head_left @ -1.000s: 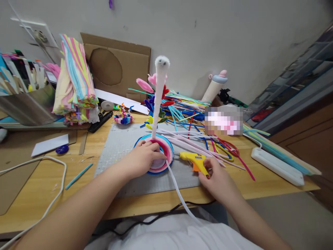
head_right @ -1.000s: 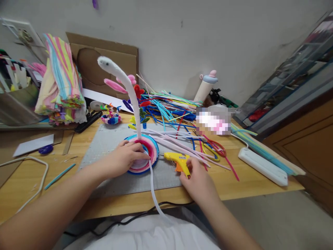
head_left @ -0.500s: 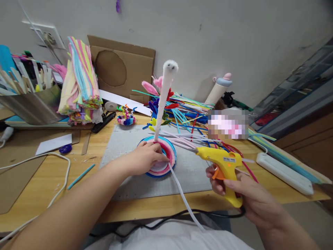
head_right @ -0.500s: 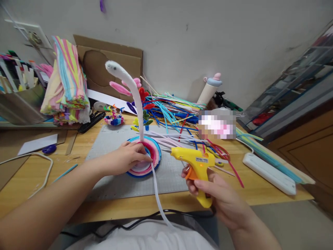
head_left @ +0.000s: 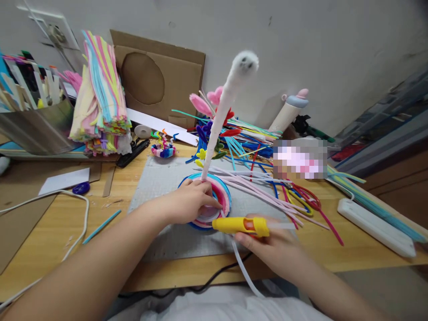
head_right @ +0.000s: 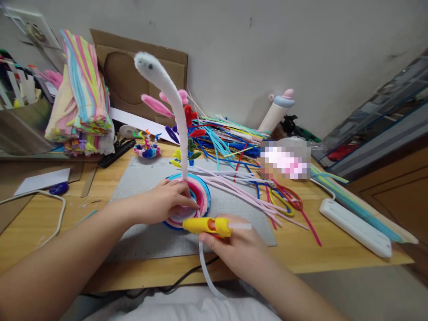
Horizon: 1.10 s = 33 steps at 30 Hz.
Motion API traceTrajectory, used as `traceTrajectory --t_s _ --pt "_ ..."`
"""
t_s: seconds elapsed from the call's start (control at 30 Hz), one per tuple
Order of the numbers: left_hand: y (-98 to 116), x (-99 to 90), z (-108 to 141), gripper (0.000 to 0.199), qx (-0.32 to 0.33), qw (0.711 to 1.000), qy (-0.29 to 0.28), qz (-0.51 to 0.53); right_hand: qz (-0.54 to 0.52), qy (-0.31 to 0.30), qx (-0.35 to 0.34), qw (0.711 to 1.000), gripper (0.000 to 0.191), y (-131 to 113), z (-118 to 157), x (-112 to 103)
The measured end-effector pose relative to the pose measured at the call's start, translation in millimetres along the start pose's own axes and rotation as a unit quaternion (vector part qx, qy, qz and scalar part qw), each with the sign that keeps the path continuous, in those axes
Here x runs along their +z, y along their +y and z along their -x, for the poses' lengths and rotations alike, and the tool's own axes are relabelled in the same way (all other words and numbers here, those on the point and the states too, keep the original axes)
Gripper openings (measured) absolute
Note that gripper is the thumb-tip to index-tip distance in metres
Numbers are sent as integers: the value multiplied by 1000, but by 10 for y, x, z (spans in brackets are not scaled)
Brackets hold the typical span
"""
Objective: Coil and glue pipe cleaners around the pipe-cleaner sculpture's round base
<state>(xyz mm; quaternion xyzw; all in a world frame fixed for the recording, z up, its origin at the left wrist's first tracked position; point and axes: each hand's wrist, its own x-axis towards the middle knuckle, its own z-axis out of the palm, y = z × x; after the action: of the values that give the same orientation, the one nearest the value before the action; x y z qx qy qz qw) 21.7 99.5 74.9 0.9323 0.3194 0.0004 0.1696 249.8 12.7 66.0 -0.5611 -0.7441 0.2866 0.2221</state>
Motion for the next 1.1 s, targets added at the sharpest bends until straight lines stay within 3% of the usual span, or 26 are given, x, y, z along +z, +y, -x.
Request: traceTrajectory --t_s 0.53,0.83,1.1 --pt "-111 212 38 30 24 997 72 15 50 -8 -6 999 23 -12 -89 40" --pt "-98 210 49 31 21 997 67 10 54 -31 31 998 29 46 -67 3" --pt "-132 245 29 37 26 997 73 -5 66 -12 60 996 27 78 -43 -41"
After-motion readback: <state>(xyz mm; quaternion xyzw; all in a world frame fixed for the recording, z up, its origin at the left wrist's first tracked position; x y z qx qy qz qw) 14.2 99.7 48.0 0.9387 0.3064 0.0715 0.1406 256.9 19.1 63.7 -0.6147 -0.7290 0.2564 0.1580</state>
